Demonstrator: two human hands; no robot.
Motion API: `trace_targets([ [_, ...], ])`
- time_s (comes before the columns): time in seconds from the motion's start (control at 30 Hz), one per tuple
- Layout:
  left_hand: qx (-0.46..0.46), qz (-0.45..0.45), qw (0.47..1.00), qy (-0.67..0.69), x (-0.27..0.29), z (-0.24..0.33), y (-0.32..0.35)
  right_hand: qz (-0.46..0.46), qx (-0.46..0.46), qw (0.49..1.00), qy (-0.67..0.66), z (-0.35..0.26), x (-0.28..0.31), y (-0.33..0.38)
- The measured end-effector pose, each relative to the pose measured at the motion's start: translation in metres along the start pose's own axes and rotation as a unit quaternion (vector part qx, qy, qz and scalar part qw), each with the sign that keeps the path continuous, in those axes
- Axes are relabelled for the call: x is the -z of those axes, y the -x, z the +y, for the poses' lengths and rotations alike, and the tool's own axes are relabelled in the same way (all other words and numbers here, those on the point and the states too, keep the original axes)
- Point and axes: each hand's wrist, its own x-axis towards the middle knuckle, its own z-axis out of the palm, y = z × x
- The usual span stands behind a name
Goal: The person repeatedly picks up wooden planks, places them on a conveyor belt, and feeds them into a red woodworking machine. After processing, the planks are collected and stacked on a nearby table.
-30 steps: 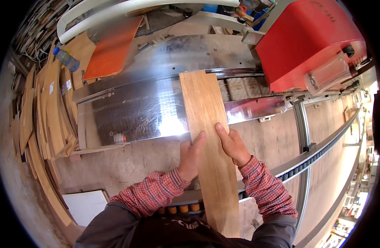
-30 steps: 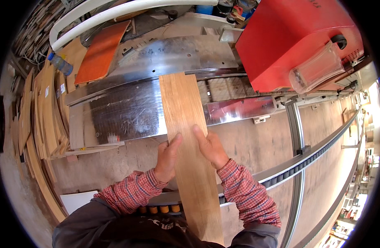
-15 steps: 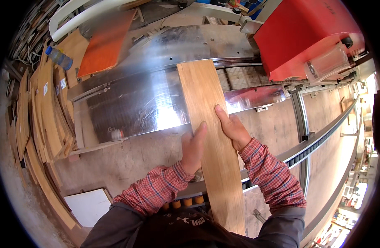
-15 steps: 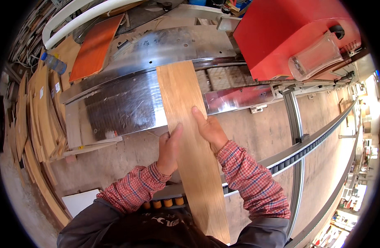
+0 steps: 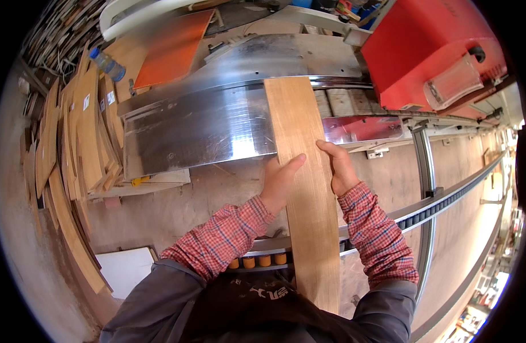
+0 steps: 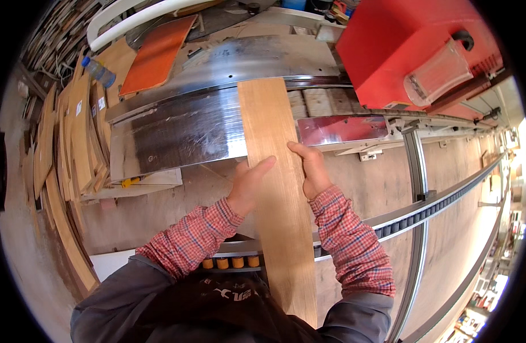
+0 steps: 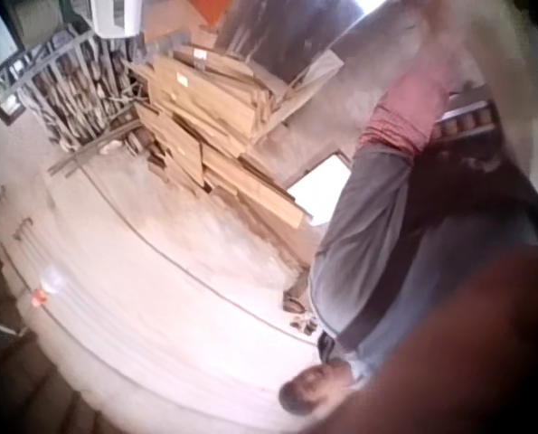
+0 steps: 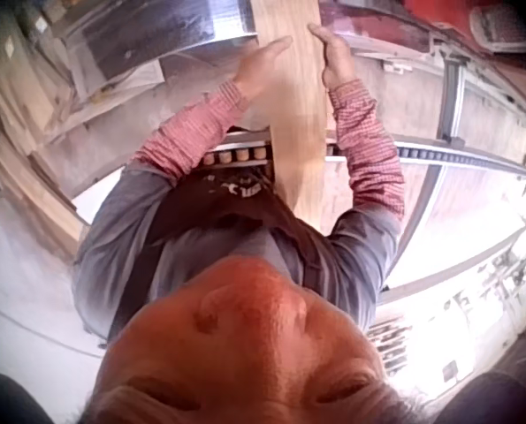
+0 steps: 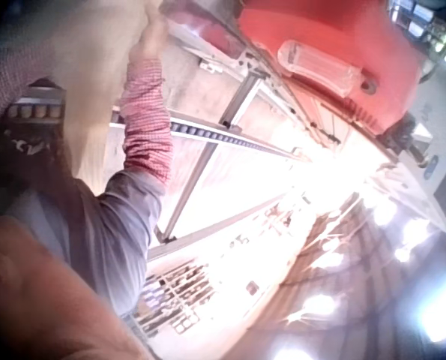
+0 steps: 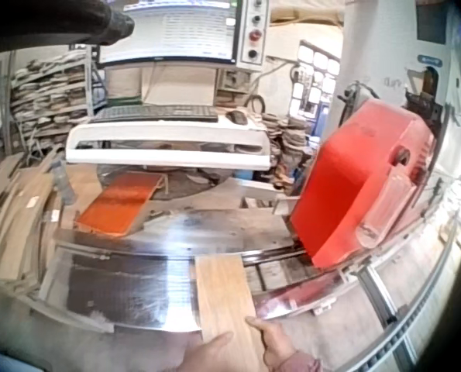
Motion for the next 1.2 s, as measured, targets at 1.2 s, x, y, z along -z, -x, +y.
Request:
trace_targets([
  [1.2, 0.116, -0.121, 0.834, -0.526, 0.010, 0.066, 0.022, -0.062, 0.023, 0.954, 0.292, -0.008, -0.022, 0.026],
])
